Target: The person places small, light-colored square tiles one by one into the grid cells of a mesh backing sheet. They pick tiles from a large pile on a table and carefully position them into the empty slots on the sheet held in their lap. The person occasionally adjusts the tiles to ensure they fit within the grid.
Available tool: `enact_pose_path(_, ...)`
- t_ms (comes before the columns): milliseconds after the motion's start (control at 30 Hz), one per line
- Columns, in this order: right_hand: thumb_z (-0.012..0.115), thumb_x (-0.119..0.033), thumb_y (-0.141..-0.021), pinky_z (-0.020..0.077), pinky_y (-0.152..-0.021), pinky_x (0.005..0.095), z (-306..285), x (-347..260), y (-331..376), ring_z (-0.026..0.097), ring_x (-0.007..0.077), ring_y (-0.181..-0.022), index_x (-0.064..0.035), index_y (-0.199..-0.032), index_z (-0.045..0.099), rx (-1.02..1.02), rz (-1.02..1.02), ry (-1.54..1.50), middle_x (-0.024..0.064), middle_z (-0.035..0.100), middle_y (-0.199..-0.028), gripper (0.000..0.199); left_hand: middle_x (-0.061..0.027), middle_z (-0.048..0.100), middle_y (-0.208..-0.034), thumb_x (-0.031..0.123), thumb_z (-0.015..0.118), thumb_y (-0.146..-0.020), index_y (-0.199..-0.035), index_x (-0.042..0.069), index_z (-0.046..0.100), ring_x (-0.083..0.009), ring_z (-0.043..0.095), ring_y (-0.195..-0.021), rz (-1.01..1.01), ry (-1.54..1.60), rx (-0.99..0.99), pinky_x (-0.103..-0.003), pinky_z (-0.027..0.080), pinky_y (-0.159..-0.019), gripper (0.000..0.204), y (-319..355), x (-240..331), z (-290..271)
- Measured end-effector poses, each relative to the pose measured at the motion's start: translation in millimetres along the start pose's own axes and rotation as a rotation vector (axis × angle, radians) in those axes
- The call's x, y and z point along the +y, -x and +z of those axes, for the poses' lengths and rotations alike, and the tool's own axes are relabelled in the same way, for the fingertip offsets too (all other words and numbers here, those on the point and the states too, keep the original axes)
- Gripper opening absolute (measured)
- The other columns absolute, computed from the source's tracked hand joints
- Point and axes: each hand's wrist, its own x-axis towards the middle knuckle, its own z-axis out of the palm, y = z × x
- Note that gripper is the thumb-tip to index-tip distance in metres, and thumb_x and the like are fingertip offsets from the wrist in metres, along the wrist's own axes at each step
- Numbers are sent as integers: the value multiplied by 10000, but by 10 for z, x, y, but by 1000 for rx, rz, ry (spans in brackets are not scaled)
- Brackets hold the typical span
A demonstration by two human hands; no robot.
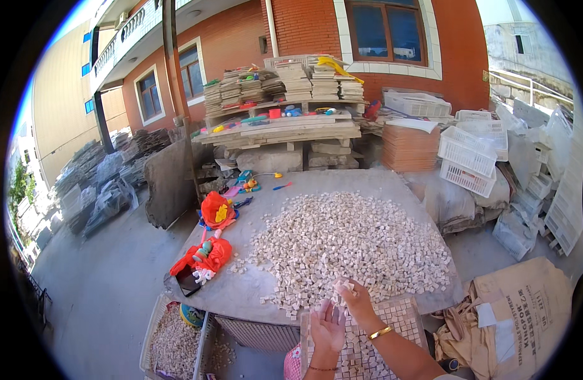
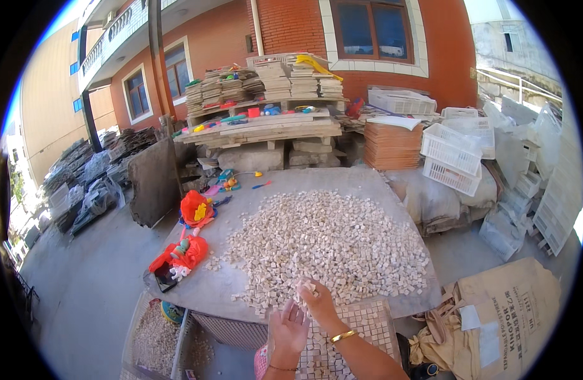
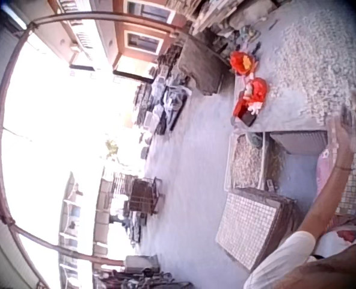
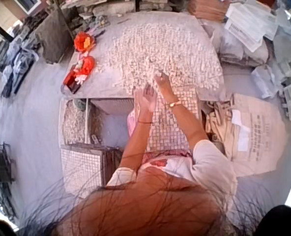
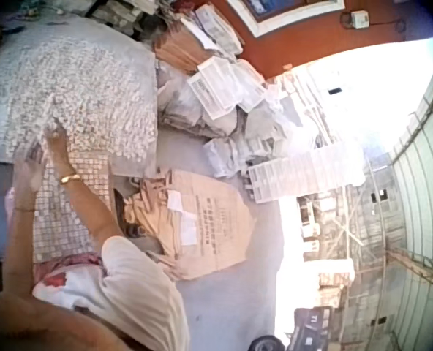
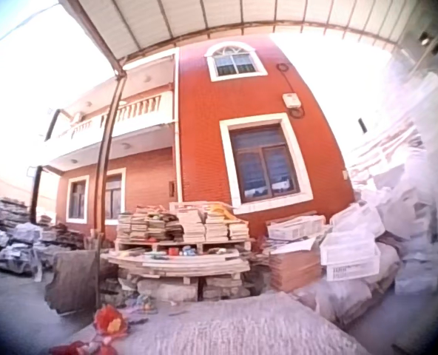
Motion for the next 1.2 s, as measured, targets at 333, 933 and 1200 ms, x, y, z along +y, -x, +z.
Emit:
enact_pose_path(333, 628, -147, -730, 436, -886, 380, -139, 135, 845, 554, 282, -1018, -36, -956, 607, -37, -546, 268, 146, 575, -1075, 253, -96, 534, -1205, 442, 329, -964, -1225, 84, 494, -249, 499, -1125, -3, 62, -72, -406, 413, -969, 472, 343, -291, -159)
enact_pose_path(933, 572, -169, -851, 457, -829, 402, -354, 59, 1254, 611, 295, -861, -15, -969, 616, -15, -594, 506, 123, 652, -908, 199, -107, 592, -1084, 356, 324, -968, -1080, 69, 549, -234, 572, -1011, -304, 313, -248, -385, 464, -906, 381, 619, -676, -528)
enact_pose_path(1200, 487, -132, -924, 495, -709, 285, -442, 145, 1310, 625, 164, -763, 45, -959, 596, 73, -378, 212, 115, 648, -819, 211, -112, 609, -1063, 319, 337, -960, -1064, 68, 561, -249, 581, -1002, -410, 328, -85, -399, 466, -906, 352, 742, -752, -439)
